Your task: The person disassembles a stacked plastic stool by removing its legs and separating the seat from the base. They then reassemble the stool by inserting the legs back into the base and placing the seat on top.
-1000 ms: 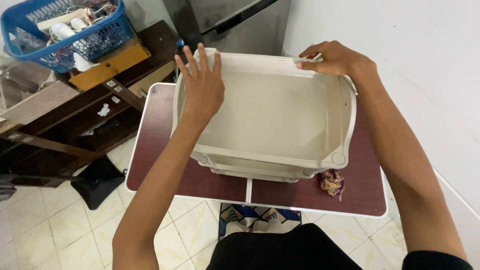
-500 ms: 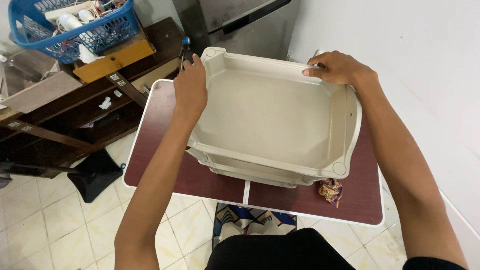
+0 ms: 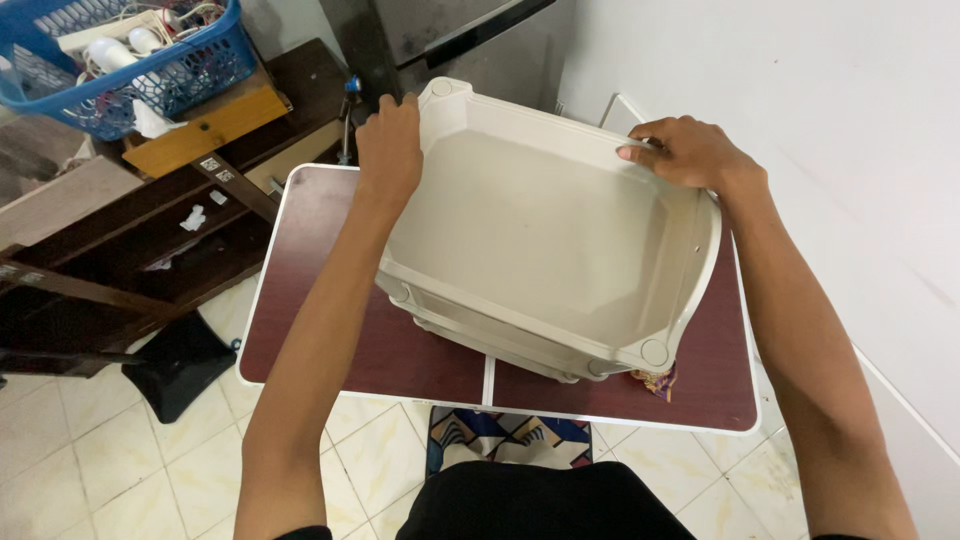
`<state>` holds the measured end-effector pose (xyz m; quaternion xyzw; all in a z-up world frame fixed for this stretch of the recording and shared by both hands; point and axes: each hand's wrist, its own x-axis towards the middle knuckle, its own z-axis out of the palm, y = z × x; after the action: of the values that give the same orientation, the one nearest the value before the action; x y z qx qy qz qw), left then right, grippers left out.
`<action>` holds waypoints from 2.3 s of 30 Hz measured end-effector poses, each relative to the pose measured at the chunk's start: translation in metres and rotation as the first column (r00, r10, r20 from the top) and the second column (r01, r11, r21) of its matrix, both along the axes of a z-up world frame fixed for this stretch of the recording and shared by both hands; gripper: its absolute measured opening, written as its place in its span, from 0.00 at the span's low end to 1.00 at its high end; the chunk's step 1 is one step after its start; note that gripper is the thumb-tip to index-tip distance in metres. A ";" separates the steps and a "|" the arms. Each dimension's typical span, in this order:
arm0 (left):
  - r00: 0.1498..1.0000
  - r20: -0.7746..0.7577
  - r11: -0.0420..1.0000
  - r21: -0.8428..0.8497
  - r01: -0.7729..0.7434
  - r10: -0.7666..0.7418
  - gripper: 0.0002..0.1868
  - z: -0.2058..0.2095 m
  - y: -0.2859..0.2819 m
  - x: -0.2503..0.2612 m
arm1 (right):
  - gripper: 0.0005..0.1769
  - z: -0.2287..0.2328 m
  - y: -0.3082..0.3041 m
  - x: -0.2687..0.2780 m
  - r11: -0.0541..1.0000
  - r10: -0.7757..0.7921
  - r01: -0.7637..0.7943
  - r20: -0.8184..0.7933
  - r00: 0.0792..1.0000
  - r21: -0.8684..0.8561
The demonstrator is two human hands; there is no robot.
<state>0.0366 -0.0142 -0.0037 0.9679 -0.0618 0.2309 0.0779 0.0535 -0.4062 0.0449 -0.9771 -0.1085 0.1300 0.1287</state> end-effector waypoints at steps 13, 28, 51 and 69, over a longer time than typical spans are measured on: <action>0.986 0.001 0.986 -0.021 0.168 -0.168 0.20 0.005 -0.030 0.059 | 0.33 -0.005 -0.010 -0.080 0.986 -0.151 0.141 0.114 0.982 0.087; 0.909 0.092 0.910 -0.039 0.412 -0.407 0.29 -0.011 -0.073 0.100 | 0.22 -0.011 0.010 -0.171 0.925 -0.364 0.322 0.227 0.903 0.203; 0.954 0.179 0.968 -0.033 0.248 -0.239 0.43 0.011 -0.034 -0.011 | 0.42 0.031 -0.010 -0.087 0.933 -0.306 0.282 0.082 0.948 0.224; 0.943 -0.312 0.918 -0.329 -0.223 0.118 0.46 -0.013 -0.047 -0.063 | 0.45 -0.001 0.038 0.004 0.999 0.034 -0.033 0.071 0.997 -0.010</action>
<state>-0.0260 -0.0609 -0.0171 0.9620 0.0787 0.1018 0.2410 0.0579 -0.3687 0.0442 -0.9797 -0.1289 0.0977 0.1180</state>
